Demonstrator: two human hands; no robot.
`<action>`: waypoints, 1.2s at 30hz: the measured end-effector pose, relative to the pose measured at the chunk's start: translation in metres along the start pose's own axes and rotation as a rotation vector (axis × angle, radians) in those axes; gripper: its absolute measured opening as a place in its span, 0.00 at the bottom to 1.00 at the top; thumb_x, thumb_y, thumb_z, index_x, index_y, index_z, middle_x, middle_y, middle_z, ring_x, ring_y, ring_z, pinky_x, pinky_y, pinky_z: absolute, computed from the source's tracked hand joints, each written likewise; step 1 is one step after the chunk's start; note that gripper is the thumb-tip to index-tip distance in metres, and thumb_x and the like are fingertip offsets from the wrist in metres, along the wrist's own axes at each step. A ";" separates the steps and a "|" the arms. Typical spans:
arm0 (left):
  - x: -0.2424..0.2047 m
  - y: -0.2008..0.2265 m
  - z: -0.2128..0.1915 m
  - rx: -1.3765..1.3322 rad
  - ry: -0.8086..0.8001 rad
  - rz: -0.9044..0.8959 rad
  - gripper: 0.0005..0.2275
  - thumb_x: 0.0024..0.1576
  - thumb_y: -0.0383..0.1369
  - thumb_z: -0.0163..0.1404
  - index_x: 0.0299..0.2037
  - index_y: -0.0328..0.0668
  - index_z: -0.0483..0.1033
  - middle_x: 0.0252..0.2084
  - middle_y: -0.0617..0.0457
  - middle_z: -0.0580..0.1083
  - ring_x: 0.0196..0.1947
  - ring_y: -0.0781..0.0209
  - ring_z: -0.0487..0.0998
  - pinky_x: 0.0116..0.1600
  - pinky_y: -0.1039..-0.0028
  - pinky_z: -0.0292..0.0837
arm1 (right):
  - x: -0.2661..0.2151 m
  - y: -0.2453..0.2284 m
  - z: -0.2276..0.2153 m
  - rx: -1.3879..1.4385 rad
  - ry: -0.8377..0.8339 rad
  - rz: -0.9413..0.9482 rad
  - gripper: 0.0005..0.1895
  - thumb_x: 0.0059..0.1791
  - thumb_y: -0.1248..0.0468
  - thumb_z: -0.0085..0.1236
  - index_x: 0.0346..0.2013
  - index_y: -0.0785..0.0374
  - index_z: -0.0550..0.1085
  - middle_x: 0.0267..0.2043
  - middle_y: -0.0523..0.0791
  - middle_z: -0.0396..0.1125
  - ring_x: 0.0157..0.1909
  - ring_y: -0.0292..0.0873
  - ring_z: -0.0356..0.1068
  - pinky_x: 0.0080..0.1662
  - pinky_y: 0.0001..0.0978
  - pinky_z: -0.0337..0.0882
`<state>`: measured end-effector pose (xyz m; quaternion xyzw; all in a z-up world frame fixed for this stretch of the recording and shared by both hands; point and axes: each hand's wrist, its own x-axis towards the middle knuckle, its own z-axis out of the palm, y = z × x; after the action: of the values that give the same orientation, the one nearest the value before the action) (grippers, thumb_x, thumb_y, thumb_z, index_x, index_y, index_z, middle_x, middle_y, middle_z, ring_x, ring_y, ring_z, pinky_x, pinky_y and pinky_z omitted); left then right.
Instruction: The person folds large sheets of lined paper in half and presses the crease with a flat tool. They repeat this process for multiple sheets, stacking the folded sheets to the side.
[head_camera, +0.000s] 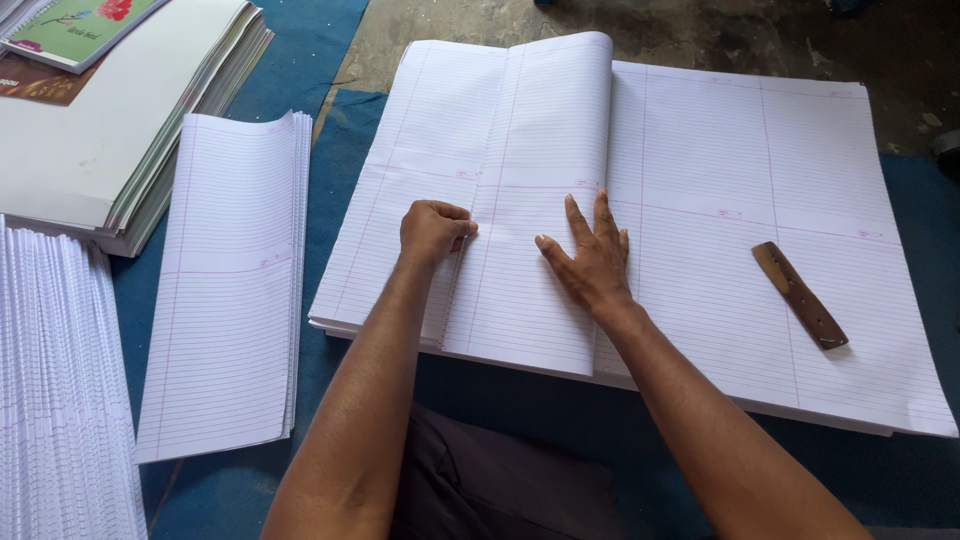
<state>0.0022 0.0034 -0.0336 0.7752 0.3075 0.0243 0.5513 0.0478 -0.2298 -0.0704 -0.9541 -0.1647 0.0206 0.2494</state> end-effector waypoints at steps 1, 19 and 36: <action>0.000 0.000 0.000 0.002 0.002 0.002 0.09 0.49 0.28 0.63 0.39 0.38 0.83 0.34 0.48 0.82 0.29 0.67 0.81 0.35 0.79 0.81 | 0.000 -0.001 0.001 0.000 -0.002 0.001 0.47 0.47 0.28 0.39 0.74 0.47 0.52 0.79 0.54 0.26 0.80 0.54 0.25 0.71 0.64 0.31; -0.002 0.000 0.004 -0.002 0.036 0.005 0.07 0.50 0.29 0.62 0.37 0.38 0.83 0.29 0.49 0.81 0.23 0.70 0.78 0.30 0.81 0.77 | -0.002 -0.005 -0.002 0.028 -0.003 0.024 0.44 0.48 0.34 0.44 0.73 0.50 0.53 0.79 0.54 0.25 0.80 0.54 0.25 0.72 0.62 0.30; -0.002 0.001 0.005 0.037 0.041 0.024 0.07 0.50 0.29 0.61 0.38 0.38 0.83 0.32 0.48 0.82 0.27 0.67 0.81 0.33 0.80 0.79 | -0.002 -0.008 0.001 -0.041 -0.019 0.034 0.46 0.48 0.31 0.41 0.74 0.51 0.51 0.79 0.54 0.25 0.79 0.54 0.24 0.72 0.61 0.30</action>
<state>0.0026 -0.0014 -0.0343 0.7883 0.3099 0.0411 0.5300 0.0429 -0.2231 -0.0678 -0.9614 -0.1511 0.0305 0.2280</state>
